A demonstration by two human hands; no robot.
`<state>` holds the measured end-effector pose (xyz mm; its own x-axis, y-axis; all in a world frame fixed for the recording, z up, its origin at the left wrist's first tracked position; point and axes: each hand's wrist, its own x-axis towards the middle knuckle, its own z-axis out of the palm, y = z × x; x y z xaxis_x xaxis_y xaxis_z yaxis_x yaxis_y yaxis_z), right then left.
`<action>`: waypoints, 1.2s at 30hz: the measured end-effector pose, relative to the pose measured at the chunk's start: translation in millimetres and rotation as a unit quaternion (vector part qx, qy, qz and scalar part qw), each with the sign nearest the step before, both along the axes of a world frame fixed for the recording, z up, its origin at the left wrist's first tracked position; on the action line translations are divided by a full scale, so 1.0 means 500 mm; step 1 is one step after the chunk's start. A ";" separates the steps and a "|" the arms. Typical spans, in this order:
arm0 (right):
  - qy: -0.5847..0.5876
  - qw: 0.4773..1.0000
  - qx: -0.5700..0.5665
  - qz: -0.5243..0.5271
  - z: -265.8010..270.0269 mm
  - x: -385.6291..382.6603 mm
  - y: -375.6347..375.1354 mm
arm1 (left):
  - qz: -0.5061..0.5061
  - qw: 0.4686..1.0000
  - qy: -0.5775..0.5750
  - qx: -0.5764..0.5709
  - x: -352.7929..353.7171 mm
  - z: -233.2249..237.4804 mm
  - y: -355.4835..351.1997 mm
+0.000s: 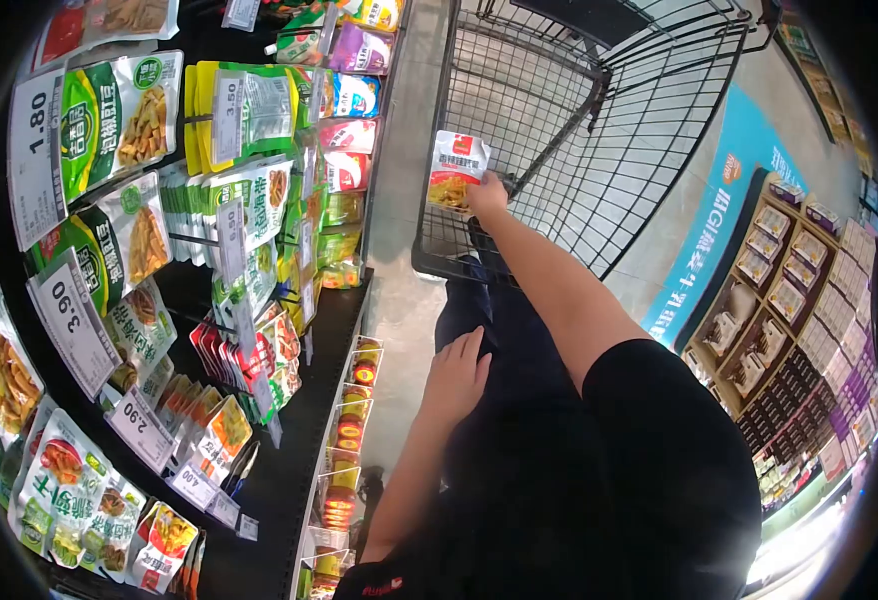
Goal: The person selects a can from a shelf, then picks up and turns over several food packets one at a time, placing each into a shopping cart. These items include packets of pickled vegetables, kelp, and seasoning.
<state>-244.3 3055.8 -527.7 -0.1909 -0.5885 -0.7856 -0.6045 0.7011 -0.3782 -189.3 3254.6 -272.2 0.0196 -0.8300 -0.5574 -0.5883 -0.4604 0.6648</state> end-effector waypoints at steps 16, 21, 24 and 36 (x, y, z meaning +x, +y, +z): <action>-0.233 0.964 -0.127 -0.019 0.103 -0.072 -0.005 | 0.073 0.993 -0.087 -0.039 0.032 0.119 0.120; -0.356 0.901 -0.238 0.073 0.489 0.064 0.055 | 0.167 0.980 -0.079 -0.072 0.072 0.201 0.183; -0.521 0.802 -0.252 0.147 0.597 0.147 0.128 | 0.221 0.966 -0.089 -0.099 0.098 0.237 0.232; -0.521 0.554 -0.494 0.421 1.036 0.559 0.336 | 0.380 0.894 -0.133 -0.197 0.095 0.236 0.410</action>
<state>35.2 3223.6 -9.4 0.7328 -0.3658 0.5738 0.3476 -0.5236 -0.7778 -142.0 3459.4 -154.2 0.7492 -0.6522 -0.1157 -0.3673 -0.5544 0.7468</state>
